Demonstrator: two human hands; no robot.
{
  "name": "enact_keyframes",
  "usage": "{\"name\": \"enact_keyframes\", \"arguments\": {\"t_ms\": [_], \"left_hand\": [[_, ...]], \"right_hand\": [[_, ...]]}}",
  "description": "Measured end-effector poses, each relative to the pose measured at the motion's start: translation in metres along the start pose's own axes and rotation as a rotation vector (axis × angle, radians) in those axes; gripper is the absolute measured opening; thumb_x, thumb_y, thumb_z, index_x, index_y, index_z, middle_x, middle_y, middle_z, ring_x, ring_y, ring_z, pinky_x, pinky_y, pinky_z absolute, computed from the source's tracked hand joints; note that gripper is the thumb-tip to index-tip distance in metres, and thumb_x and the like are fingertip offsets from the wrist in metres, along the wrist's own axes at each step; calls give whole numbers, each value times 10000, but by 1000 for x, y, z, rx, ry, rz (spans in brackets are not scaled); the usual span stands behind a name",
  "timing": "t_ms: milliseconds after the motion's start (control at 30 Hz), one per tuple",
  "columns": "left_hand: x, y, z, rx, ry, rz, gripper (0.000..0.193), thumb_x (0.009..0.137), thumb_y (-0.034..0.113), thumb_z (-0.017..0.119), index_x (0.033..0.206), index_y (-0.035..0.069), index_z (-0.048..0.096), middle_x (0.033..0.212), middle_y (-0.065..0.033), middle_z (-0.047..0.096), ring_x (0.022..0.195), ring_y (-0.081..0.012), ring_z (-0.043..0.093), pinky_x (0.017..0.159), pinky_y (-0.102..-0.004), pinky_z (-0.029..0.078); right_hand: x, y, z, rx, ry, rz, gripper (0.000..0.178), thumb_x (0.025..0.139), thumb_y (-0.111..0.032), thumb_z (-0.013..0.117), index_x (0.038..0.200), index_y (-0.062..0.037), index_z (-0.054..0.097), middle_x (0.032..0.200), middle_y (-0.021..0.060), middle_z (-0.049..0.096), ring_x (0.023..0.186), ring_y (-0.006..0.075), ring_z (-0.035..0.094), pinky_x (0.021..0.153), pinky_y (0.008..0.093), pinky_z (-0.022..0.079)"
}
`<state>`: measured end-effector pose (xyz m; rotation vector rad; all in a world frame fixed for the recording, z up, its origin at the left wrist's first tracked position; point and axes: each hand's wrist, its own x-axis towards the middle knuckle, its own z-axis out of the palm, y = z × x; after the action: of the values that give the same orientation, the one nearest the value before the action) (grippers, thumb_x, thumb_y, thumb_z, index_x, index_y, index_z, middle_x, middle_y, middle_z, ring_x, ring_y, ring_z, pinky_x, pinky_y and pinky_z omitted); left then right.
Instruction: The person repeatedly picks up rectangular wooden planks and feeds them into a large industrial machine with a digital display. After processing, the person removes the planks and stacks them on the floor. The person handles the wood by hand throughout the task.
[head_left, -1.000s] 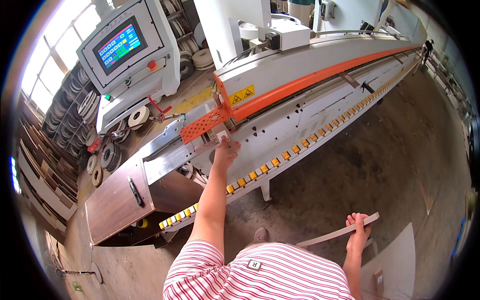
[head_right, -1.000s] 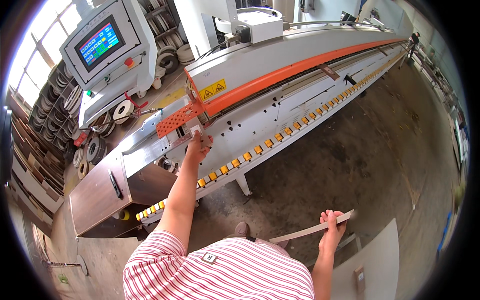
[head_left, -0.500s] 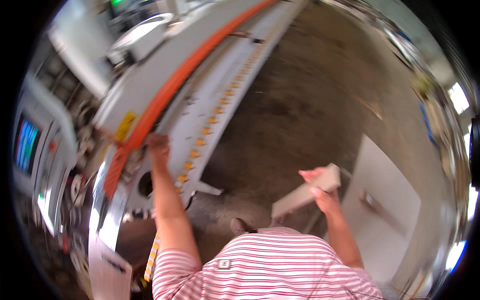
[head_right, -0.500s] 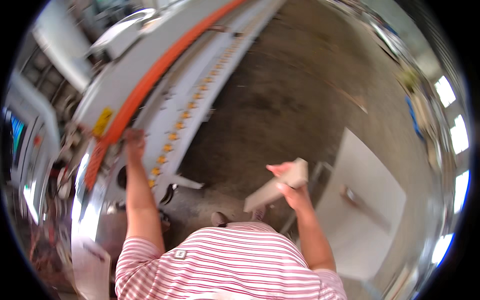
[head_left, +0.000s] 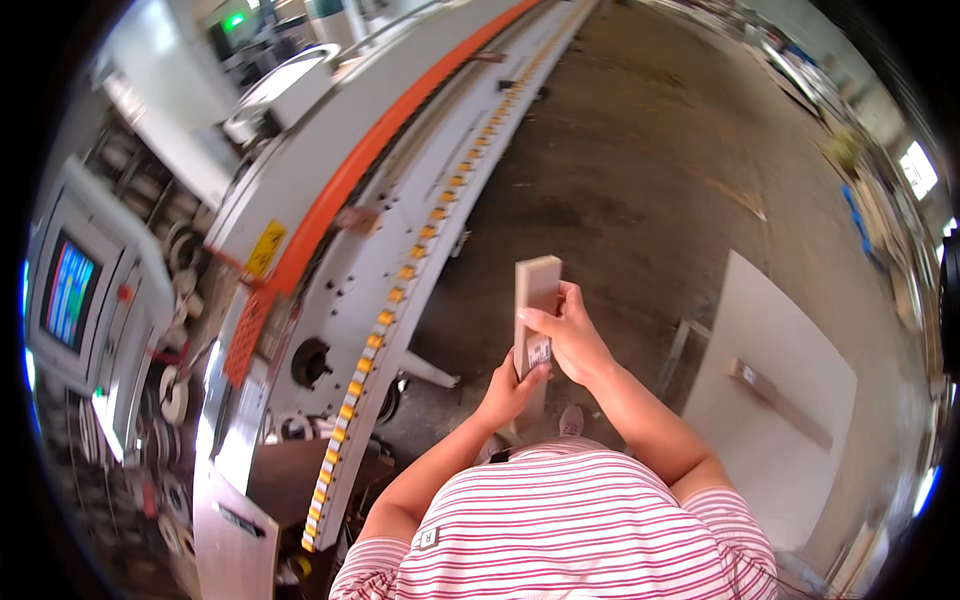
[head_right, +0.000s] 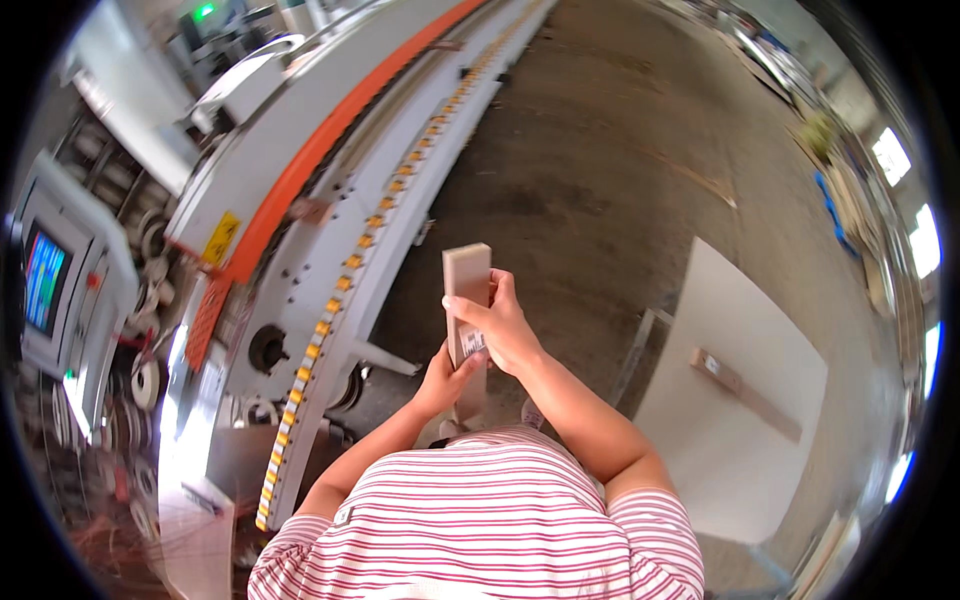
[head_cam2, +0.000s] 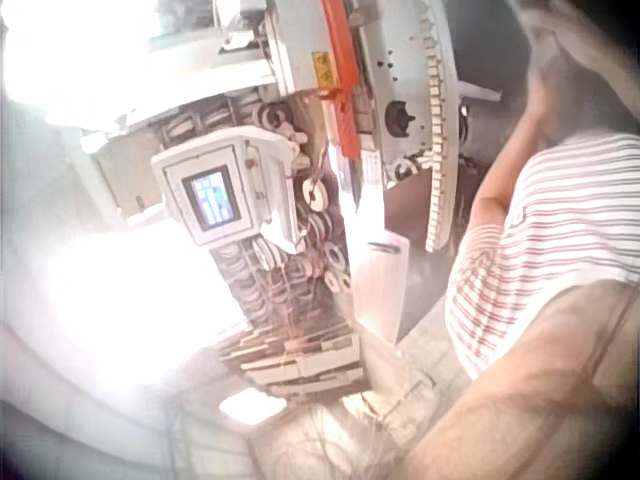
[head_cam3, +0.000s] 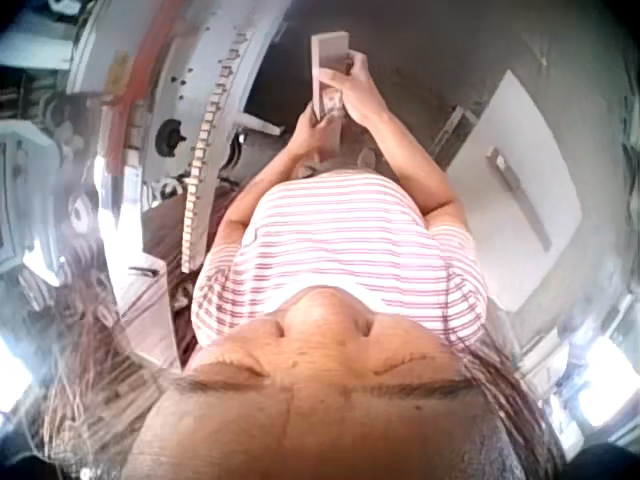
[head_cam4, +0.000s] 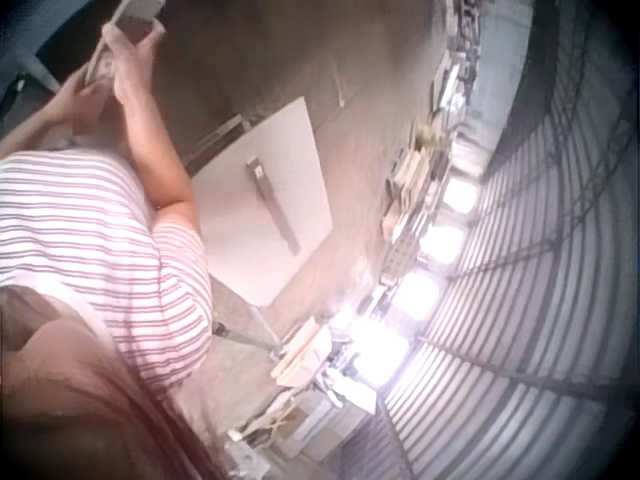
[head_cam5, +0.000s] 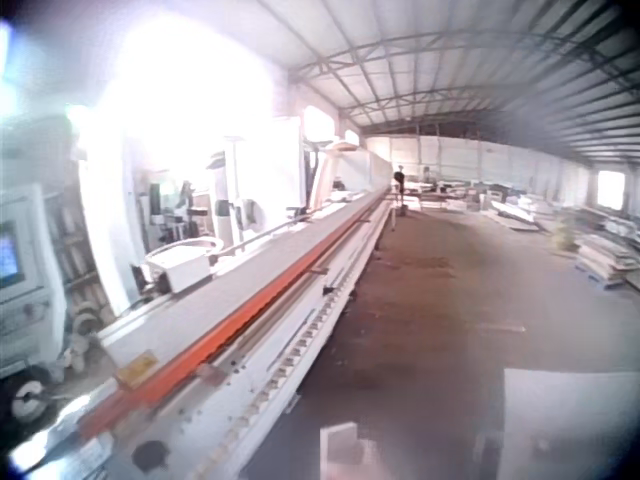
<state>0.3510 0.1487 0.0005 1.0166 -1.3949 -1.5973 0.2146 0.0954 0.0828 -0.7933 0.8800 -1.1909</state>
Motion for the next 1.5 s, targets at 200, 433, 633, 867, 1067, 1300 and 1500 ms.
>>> {"name": "enact_keyframes", "arguments": {"t_ms": [200, 433, 633, 867, 1067, 1300, 1500], "left_hand": [[-52, 25, -77, -669, 348, -68, 412, 972, 201, 587, 1305, 64, 386, 1095, -138, 631, 977, -256, 655, 846, -424, 568], [-118, 6, -203, -897, 828, 74, 290, 1000, 246, 518, 1115, -18, 551, 968, -120, 652, 843, -235, 651, 772, -377, 569], [-124, -24, -293, -742, 901, 132, 286, 996, 263, 534, 1124, 9, 501, 970, -119, 647, 839, -234, 651, 776, -400, 574], [-98, -41, -340, -812, 1031, 243, 305, 1004, 316, 527, 1126, 40, 486, 970, -143, 636, 852, -264, 649, 805, -497, 578], [-90, -39, -353, -828, 1123, 126, 386, 1001, 384, 520, 1146, 29, 474, 931, -140, 627, 816, -268, 646, 771, -491, 583], [-76, -35, -357, -840, 1138, 78, 460, 1004, 453, 478, 1164, 21, 474, 889, -138, 620, 756, -267, 642, 690, -469, 586], [-49, -20, -348, -803, 1147, 54, 496, 1018, 489, 413, 1076, 8, 520, 849, -101, 616, 732, -226, 627, 729, -433, 585]], "right_hand": [[-10, 16, 0, -83, -323, 220, 197, 956, -151, 600, 1099, -20, 566, 1113, 68, 586, 1034, 140, 566, 927, 319, 475], [-34, 29, -59, -167, -159, 411, 89, 957, -124, 562, 956, -42, 598, 931, 85, 652, 842, 166, 623, 818, 320, 524], [-33, 27, -76, -128, -72, 386, 52, 930, -67, 532, 916, -54, 580, 896, 91, 651, 811, 166, 621, 787, 312, 525], [-33, 30, -69, -153, -98, 385, 47, 928, -61, 526, 921, -54, 572, 894, 97, 649, 801, 170, 622, 779, 313, 529], [-26, 32, -80, -157, -30, 396, 49, 927, -72, 529, 914, -59, 574, 886, 98, 650, 800, 178, 625, 778, 322, 533], [-6, 36, -79, -143, -35, 435, 51, 927, -70, 525, 915, -57, 573, 885, 92, 654, 794, 169, 624, 778, 312, 527], [3, 35, -80, -139, -65, 427, 50, 924, -67, 524, 915, -55, 572, 890, 92, 653, 797, 167, 623, 779, 311, 525]]}}
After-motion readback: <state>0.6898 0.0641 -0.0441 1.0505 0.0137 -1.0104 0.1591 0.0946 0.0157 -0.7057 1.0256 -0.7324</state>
